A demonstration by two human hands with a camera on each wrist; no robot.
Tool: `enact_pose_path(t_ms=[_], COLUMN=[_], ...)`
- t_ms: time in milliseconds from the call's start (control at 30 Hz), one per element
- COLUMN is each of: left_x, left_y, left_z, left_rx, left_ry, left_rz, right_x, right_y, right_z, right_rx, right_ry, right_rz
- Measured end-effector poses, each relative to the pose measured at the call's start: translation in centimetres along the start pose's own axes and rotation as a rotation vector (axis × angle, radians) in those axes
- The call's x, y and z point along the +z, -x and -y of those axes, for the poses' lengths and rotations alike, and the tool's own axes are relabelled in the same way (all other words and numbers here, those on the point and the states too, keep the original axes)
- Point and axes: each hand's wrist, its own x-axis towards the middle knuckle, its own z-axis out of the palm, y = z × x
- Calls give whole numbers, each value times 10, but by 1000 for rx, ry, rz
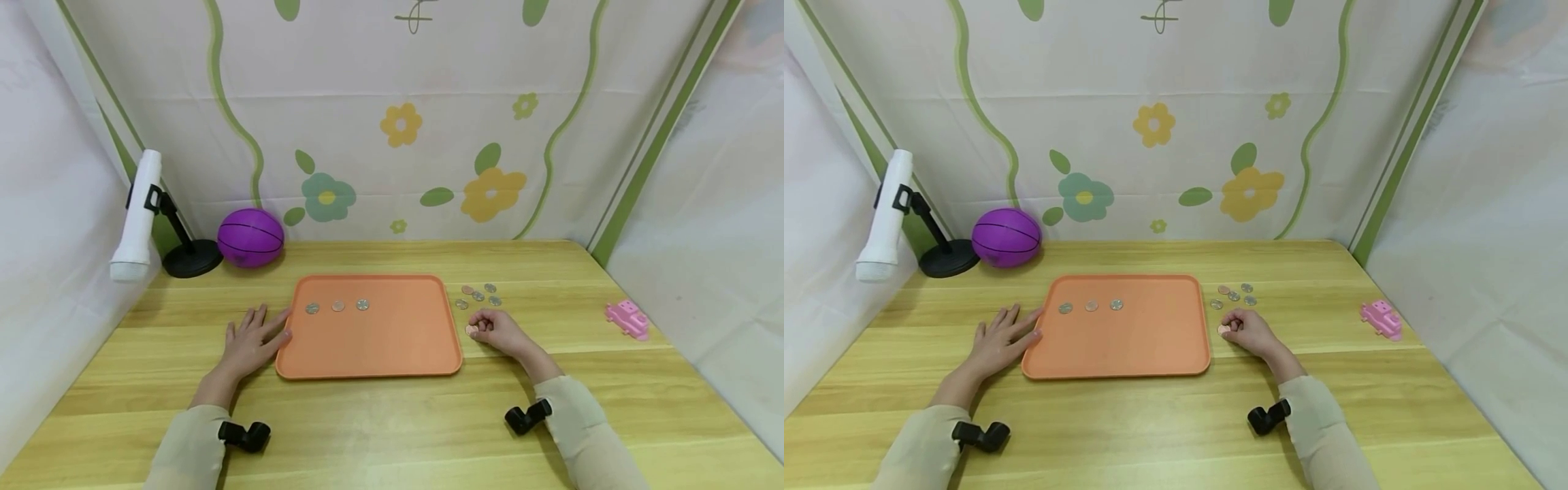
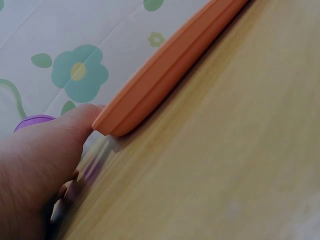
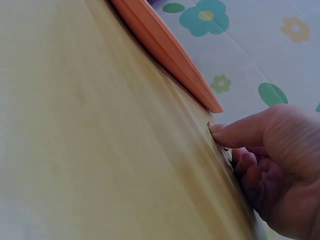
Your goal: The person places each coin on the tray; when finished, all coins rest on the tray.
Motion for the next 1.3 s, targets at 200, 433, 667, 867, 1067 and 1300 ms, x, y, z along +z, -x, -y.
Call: enact_pose_path(t_ms=[200, 433, 667, 867, 1067, 1300], left_x=[0, -1, -1, 0, 0, 0], left_y=[0, 0, -2, -3, -2, -1], left_z=[0, 0, 0, 0, 0, 1], left_rx=[0, 1, -3, 0, -1, -7], left_ry=[-4, -8, -9, -16, -16, -3], left_rz=[-4, -4, -6, -4, -7, -2], right_x=[2, 2, -2, -6, -5, 5], right_y=[3, 5, 4, 3, -6, -26], right_z=[1, 5, 5, 6, 25, 52], right_rx=[-28, -44, -39, 62, 78, 87], right_ry=[7, -7, -17, -199, -274, -395], right_rz=[-31, -39, -35, 2, 16, 56])
